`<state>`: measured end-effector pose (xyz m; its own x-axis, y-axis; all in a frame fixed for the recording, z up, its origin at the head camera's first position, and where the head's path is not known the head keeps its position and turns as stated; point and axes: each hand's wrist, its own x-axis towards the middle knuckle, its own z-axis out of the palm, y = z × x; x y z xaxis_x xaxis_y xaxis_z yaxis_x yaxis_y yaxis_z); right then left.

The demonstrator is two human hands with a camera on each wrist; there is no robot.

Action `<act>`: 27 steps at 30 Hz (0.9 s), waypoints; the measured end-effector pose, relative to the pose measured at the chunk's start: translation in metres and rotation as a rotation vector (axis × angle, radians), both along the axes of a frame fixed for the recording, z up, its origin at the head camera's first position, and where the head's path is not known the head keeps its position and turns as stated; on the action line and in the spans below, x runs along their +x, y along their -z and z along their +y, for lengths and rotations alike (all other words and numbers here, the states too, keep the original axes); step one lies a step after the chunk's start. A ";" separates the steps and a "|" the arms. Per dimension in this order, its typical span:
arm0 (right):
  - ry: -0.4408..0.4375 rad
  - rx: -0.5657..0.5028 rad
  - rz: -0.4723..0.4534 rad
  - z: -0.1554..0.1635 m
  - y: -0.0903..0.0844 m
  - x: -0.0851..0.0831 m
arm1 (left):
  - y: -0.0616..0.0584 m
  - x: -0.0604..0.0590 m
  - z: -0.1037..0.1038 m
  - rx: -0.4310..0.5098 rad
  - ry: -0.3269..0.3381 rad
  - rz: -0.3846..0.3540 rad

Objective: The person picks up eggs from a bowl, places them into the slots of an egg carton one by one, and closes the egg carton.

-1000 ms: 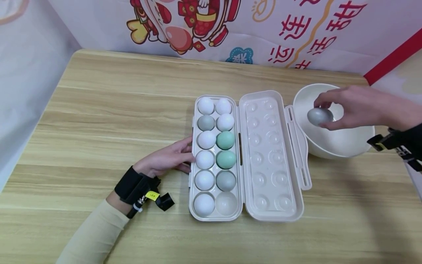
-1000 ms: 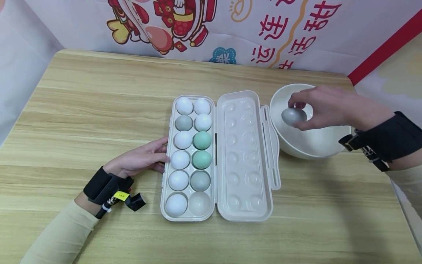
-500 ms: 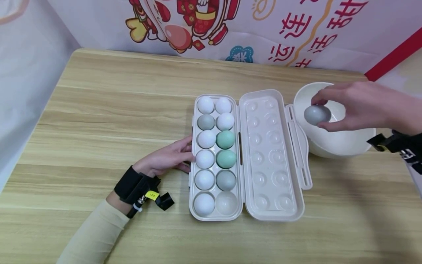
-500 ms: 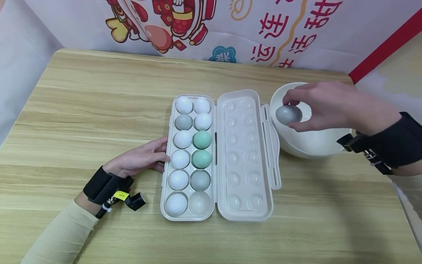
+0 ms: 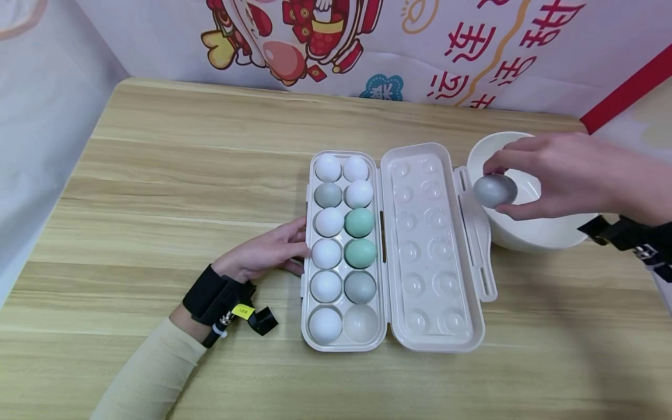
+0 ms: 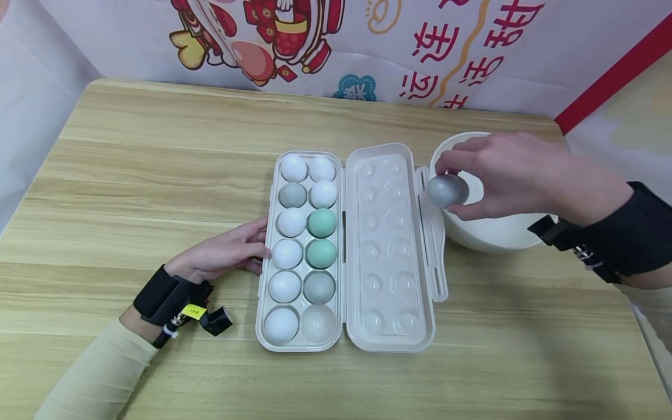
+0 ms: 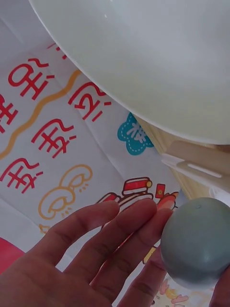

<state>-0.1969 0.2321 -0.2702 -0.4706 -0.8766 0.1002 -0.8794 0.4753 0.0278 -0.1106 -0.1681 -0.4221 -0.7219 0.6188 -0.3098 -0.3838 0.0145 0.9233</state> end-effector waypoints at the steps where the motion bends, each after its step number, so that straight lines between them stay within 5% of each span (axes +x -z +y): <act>1: -0.002 0.003 0.000 -0.001 0.000 0.001 | 0.000 0.000 0.000 0.000 0.000 0.001; 27: -0.151 0.042 0.007 -0.044 -0.006 0.029 | 0.004 -0.001 -0.001 0.004 -0.006 -0.006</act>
